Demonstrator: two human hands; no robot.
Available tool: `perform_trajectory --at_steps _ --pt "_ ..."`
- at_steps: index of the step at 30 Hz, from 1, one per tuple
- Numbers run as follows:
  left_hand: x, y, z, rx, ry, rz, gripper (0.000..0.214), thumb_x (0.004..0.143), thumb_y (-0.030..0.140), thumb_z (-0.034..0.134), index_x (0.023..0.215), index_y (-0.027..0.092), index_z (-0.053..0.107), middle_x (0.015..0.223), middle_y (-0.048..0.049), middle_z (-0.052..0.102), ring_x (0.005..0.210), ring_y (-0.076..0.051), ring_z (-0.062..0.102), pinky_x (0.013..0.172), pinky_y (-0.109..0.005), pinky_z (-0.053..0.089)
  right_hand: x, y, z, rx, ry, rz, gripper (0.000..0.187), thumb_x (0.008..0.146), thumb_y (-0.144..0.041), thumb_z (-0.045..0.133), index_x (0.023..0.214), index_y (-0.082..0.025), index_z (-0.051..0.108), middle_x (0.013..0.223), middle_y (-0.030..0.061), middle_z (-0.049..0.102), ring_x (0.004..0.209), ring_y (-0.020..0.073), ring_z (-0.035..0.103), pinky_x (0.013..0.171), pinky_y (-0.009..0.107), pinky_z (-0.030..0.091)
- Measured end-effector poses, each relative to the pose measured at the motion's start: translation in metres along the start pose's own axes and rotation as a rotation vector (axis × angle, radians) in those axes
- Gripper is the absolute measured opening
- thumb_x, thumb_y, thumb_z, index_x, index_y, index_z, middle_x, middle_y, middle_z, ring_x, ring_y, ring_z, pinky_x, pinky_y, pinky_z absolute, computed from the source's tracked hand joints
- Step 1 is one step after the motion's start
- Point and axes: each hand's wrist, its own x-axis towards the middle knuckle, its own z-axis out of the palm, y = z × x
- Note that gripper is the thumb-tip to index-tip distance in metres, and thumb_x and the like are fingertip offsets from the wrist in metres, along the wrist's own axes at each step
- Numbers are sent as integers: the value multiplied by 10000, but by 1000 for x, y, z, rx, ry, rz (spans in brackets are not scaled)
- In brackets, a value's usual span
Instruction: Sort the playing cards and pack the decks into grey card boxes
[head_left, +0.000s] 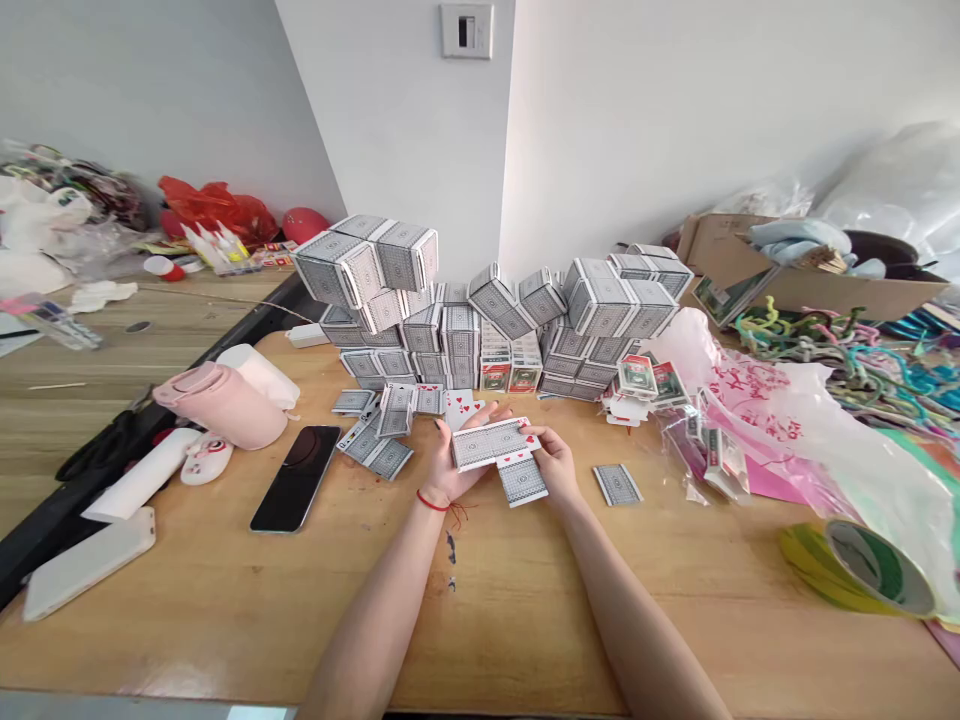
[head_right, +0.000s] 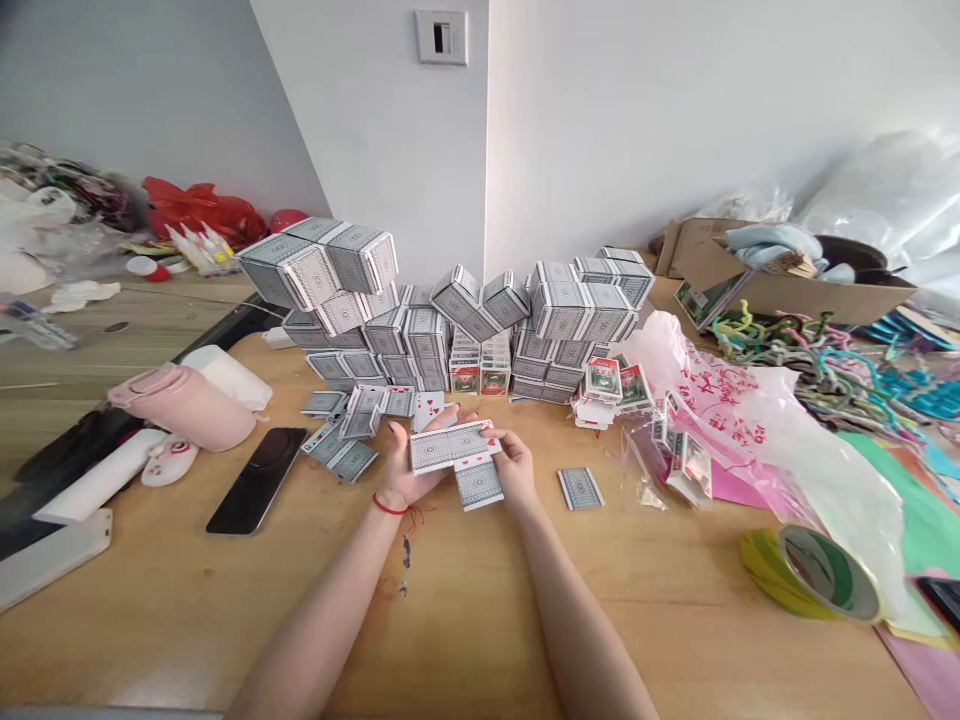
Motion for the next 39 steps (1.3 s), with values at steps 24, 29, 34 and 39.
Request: perform_trajectory --at_steps 24,29,34,39 --pt "6 -1 -24 632 451 -59 332 574 190 664 901 139 637 929 -85 655 806 -188 611 673 -266 474 14 -7 -33 -252 -119 22 295 646 -442 628 727 -160 603 491 -27 526 378 76 417 364 206 324" --pt "6 -4 -22 660 514 -39 343 535 215 706 861 126 649 855 -75 671 732 -171 617 653 -262 473 14 -4 -35 -253 -144 50 264 643 -419 641 665 -164 573 486 -25 533 380 75 425 371 202 329" --pt "6 -5 -21 689 537 -19 323 511 220 725 813 128 658 801 -64 675 701 -164 614 657 -265 474 14 -5 -35 -259 -165 58 264 653 -420 631 654 -164 570 478 -24 528 382 76 417 374 205 317" --pt "6 -9 -30 679 486 -6 319 537 226 715 834 127 655 863 -78 665 732 -164 610 699 -289 473 13 -6 -34 -286 -158 53 270 649 -425 631 647 -162 568 466 -34 496 385 72 387 375 206 284"
